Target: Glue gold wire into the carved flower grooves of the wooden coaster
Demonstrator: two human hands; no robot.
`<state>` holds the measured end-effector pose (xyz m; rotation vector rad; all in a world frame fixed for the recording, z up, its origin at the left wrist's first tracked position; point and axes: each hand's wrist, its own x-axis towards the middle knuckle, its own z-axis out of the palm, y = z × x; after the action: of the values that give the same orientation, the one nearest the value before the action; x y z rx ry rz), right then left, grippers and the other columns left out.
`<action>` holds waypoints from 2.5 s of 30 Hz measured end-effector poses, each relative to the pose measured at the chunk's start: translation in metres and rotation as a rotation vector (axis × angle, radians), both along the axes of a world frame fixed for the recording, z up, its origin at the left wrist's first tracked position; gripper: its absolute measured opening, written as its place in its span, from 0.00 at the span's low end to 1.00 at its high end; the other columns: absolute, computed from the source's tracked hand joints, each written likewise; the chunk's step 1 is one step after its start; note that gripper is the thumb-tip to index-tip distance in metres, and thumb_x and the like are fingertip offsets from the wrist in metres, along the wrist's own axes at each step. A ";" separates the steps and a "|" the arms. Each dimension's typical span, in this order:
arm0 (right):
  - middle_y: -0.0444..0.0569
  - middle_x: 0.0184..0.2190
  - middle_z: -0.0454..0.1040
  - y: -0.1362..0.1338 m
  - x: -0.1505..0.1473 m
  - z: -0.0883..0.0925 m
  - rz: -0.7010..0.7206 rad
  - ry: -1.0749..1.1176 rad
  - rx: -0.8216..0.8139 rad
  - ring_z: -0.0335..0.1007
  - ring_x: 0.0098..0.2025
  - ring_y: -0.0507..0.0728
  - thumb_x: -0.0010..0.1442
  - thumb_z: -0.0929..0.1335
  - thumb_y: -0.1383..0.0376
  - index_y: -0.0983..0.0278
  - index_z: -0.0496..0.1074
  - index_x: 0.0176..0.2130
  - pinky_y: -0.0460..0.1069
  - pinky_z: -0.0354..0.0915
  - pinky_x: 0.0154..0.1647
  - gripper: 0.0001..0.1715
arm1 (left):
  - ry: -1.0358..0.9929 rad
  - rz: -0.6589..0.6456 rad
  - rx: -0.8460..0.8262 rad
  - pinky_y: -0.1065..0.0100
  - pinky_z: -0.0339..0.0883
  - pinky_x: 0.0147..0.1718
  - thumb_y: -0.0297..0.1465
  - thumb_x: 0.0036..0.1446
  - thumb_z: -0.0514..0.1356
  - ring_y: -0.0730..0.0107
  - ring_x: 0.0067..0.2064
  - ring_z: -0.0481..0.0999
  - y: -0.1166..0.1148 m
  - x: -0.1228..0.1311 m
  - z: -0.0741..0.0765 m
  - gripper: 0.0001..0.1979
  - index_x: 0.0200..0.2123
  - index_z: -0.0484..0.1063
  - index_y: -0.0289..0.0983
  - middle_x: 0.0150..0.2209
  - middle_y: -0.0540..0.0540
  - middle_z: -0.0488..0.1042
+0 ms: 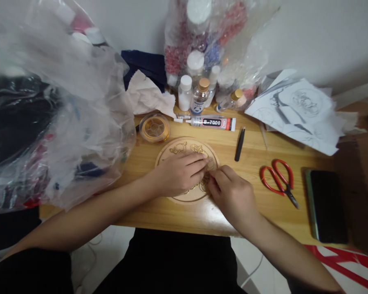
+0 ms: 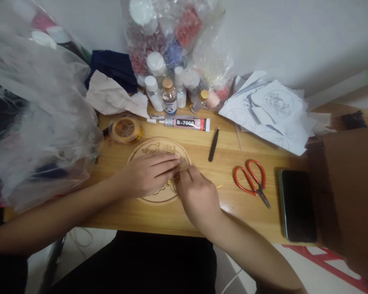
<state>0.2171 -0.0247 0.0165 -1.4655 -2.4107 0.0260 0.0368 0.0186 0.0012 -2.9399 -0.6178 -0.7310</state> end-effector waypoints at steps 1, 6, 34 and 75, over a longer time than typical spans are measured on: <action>0.47 0.22 0.70 0.000 0.000 0.000 0.000 -0.002 0.001 0.61 0.20 0.48 0.61 0.61 0.70 0.68 0.73 0.28 0.44 0.53 0.19 0.15 | 0.002 -0.004 0.005 0.60 0.71 0.50 0.24 0.61 0.52 0.59 0.49 0.74 0.000 0.000 0.000 0.11 0.37 0.74 0.27 0.43 0.37 0.76; 0.47 0.22 0.70 0.001 -0.001 0.000 -0.004 -0.007 -0.003 0.61 0.21 0.48 0.62 0.61 0.69 0.68 0.73 0.27 0.44 0.53 0.20 0.16 | 0.047 -0.006 0.048 0.60 0.71 0.49 0.25 0.63 0.48 0.61 0.48 0.74 0.001 0.001 0.002 0.14 0.37 0.74 0.28 0.42 0.38 0.76; 0.50 0.30 0.72 0.010 0.018 0.011 0.028 0.146 -0.269 0.69 0.27 0.51 0.58 0.64 0.69 0.67 0.75 0.34 0.45 0.64 0.26 0.09 | 0.074 -0.004 0.043 0.59 0.71 0.45 0.25 0.63 0.47 0.58 0.46 0.74 0.000 0.002 0.006 0.16 0.38 0.74 0.27 0.43 0.37 0.76; 0.50 0.30 0.73 0.015 0.021 0.012 0.069 0.101 -0.243 0.72 0.29 0.53 0.58 0.65 0.69 0.68 0.75 0.34 0.46 0.66 0.26 0.08 | 0.188 0.200 0.011 0.58 0.66 0.52 0.25 0.61 0.49 0.54 0.54 0.71 -0.028 0.012 0.005 0.16 0.46 0.70 0.24 0.50 0.32 0.72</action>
<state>0.2382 -0.0101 0.0284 -1.4406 -2.4418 0.4120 0.0492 -0.0090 0.0064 -2.8362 -0.8685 -0.4321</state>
